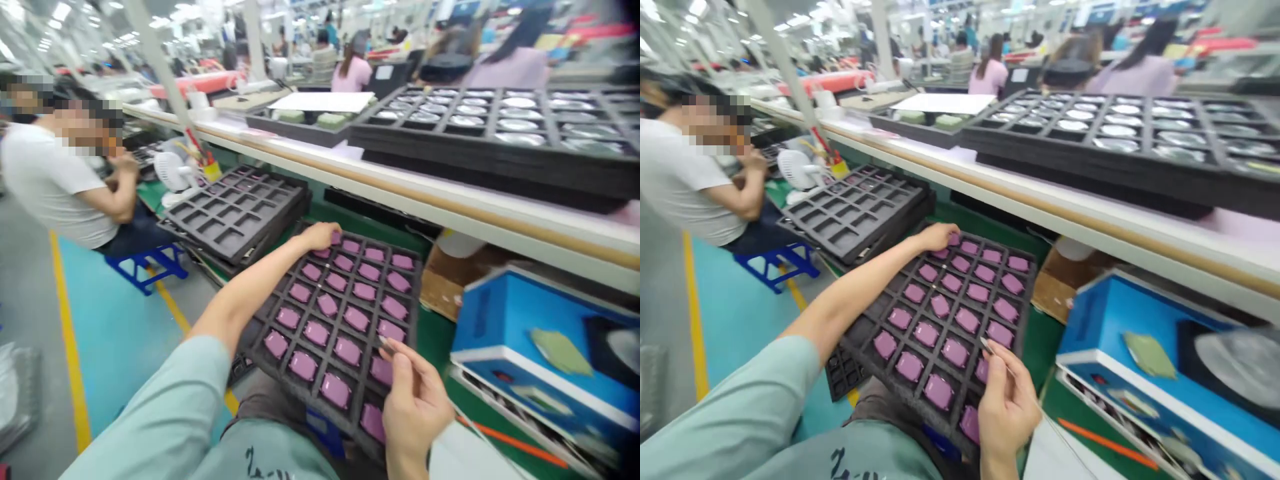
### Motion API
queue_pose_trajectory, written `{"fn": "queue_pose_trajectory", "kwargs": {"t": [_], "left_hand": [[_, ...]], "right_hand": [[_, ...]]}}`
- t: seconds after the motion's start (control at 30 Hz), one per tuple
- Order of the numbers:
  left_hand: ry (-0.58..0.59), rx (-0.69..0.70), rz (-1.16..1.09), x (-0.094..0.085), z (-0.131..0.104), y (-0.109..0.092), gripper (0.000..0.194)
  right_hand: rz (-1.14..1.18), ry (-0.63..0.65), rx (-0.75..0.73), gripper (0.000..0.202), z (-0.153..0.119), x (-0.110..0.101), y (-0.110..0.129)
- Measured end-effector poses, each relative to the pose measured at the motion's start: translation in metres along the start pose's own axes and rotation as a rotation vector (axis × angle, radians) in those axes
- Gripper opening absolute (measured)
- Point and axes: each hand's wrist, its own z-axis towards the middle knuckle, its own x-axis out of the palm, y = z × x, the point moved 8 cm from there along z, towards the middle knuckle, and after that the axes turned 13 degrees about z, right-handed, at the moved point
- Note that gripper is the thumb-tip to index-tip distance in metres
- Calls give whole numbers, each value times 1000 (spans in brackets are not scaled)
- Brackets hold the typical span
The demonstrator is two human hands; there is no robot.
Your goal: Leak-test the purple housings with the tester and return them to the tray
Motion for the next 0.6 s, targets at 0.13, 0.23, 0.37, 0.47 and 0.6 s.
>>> {"fn": "queue_pose_trajectory", "kwargs": {"t": [0.13, 0.23, 0.37, 0.47, 0.6], "left_hand": [[21, -18, 51, 28, 10, 18, 36], [-27, -37, 77, 42, -1, 19, 39], [-61, -17, 89, 52, -9, 13, 51], [-28, -15, 112, 56, -4, 17, 58], [-34, 3, 164, 38, -3, 17, 60]], "right_hand": [[8, -52, 30, 30, -4, -4, 0], [1, 3, 53, 31, -4, -1, -2], [-39, 31, 52, 31, -3, -1, -4], [-34, 66, 52, 30, 2, 3, -9], [-23, 74, 32, 26, 12, 13, -12]]}}
